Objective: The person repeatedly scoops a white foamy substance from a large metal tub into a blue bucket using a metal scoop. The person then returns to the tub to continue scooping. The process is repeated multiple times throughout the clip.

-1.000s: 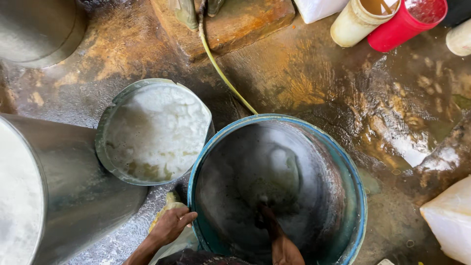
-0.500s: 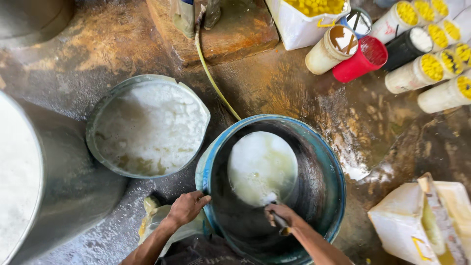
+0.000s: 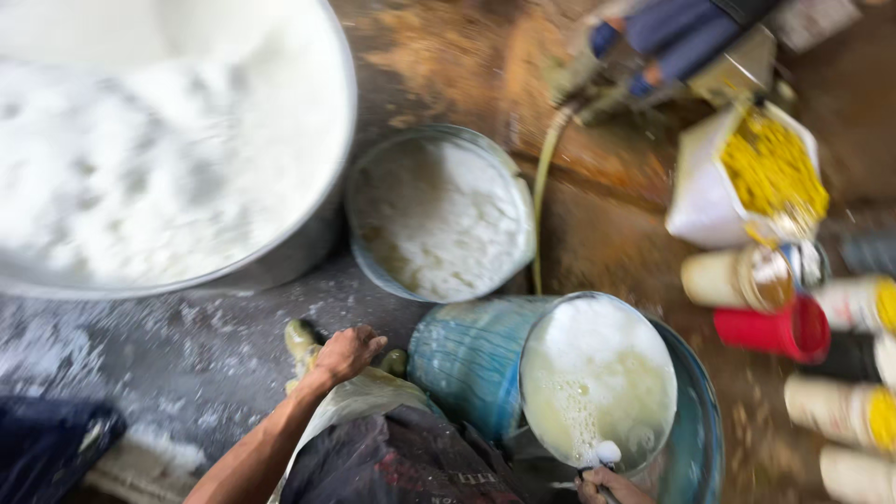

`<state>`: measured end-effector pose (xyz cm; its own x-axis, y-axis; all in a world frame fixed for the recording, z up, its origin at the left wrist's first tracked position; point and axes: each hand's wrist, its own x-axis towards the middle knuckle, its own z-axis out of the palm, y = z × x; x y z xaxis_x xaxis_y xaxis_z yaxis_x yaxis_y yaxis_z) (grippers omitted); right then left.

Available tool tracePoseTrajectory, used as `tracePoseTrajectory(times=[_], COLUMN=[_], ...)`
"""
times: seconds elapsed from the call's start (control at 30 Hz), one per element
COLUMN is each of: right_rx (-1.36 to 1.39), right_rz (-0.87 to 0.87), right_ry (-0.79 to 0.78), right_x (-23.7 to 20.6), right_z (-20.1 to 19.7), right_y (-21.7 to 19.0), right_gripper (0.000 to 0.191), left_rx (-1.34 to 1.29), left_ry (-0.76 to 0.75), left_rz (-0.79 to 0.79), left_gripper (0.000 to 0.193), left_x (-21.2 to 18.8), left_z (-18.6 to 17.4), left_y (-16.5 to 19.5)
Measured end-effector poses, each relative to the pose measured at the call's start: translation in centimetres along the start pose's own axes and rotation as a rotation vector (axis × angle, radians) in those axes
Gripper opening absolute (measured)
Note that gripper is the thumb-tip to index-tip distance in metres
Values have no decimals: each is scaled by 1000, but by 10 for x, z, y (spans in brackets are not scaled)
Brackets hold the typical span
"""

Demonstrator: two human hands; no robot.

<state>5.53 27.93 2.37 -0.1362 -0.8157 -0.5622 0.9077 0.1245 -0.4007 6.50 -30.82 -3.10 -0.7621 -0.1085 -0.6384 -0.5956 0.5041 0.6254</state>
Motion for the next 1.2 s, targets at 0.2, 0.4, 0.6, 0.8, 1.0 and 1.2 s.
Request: tracePoseTrajectory(times=[0.2, 0.4, 0.6, 0.8, 1.0, 1.2], right_rx=[295, 110, -184, -677, -894, -557], right_rz=[393, 397, 504, 284, -218, -694], right_ry=[553, 437, 456, 491, 717, 387], right_x=[140, 302, 425, 513, 587, 696], right_z=[19, 82, 131, 155, 193, 271], right_y=[-76, -154, -216, -283, -385, -488], right_gripper=[28, 25, 19, 26, 19, 59], left_rx=[-174, -311, -483, -581, -686, -755], left_ry=[225, 463, 681, 751, 793, 916], left_rz=[-96, -239, -347, -407, -465, -610], left_gripper=[48, 48, 46, 47, 46, 45], left_x=[-17, -43, -86, -89, -67, -31], left_z=[-75, -158, -190, -192, -198, -211], left_y=[-87, -163, -221, -237, -216, -184])
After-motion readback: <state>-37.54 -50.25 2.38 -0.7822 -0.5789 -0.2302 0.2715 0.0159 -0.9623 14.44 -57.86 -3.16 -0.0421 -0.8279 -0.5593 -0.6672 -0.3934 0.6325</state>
